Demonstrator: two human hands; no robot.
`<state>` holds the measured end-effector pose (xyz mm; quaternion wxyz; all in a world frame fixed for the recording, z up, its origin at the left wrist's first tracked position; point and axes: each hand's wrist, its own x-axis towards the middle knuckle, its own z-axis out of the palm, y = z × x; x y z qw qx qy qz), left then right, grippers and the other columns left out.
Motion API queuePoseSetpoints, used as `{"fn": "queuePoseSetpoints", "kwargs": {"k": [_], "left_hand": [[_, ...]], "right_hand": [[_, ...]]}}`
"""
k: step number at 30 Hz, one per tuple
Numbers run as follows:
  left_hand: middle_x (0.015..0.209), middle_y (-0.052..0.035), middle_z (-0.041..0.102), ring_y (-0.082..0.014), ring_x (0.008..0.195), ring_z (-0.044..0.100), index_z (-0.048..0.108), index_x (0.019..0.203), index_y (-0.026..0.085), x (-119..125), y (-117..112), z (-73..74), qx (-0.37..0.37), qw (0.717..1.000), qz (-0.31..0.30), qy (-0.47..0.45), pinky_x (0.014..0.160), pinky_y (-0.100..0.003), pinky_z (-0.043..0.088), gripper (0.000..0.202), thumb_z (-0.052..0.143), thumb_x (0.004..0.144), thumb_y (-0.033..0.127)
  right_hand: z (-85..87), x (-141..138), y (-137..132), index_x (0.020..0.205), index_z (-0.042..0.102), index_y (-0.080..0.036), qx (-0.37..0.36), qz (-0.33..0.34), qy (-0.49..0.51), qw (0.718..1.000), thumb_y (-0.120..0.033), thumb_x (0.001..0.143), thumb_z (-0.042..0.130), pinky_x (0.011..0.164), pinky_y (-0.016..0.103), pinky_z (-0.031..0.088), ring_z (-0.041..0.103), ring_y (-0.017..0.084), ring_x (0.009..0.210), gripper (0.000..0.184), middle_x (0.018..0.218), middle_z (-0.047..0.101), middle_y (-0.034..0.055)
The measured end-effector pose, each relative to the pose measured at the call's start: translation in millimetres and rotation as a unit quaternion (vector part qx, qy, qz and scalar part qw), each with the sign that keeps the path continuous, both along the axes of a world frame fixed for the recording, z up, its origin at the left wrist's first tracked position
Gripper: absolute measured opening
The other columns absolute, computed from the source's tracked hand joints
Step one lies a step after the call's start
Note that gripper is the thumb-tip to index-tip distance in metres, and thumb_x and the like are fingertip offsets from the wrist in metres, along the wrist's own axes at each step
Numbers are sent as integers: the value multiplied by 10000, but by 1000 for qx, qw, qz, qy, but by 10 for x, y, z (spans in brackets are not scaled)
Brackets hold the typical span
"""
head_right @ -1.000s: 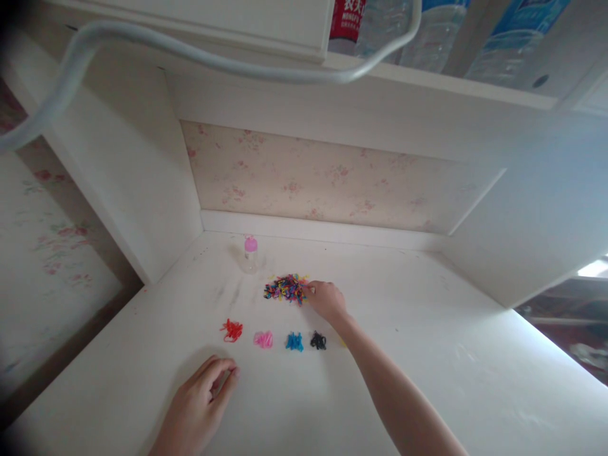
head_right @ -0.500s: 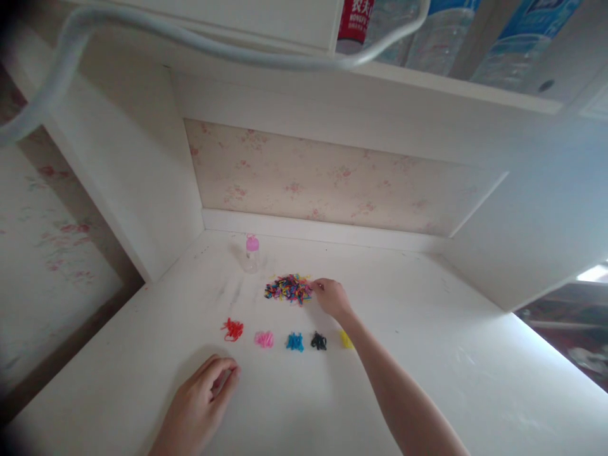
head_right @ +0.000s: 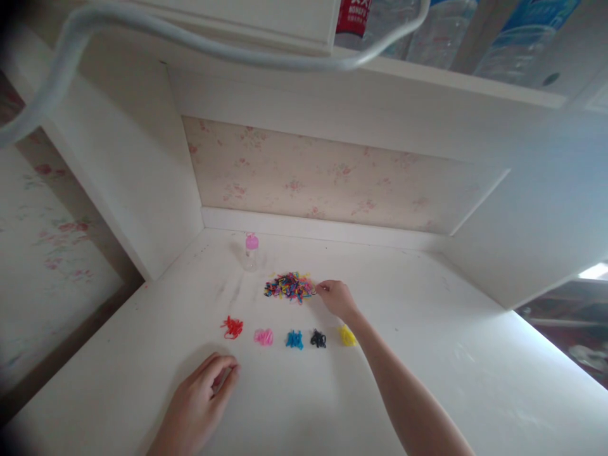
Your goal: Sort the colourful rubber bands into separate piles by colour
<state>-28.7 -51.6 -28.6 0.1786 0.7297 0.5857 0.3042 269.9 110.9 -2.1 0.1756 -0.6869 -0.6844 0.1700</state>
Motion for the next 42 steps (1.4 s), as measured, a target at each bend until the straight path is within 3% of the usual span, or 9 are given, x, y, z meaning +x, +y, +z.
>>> {"fn": "queuePoseSetpoints", "kwargs": {"k": [6,14,18,42], "left_hand": [[837,-7,650,-129,681,612,587,880,232,2,-6,-13,-3,1000,-3,-12,642,-222,477,183,438,902,337],[819,-2,644,-122,661,597,584,870,236,1,-2,-18,-12,1000,-2,-5,616,-209,468,205,429,904,366],[789,1,637,-123,648,591,585,856,237,0,-10,-19,-11,1000,0,7,606,-208,466,213,432,900,378],[840,11,677,-127,685,646,598,871,252,26,11,-13,14,999,-5,33,618,-216,501,186,440,896,347]], "right_hand": [[53,-73,-212,866,721,-179,-10,22,11,1000,-426,835,393,500,207,293,526,127,564,412,609,625,6],[296,9,-622,757,711,-199,-78,152,28,985,-373,802,467,504,198,316,511,112,551,303,616,624,-8],[372,95,-735,757,710,-205,-86,182,-10,979,-330,813,453,514,203,315,531,118,571,291,650,643,5],[258,152,-730,758,720,-218,-94,208,-46,972,-330,824,454,533,200,315,548,111,594,296,670,662,-4]]}}
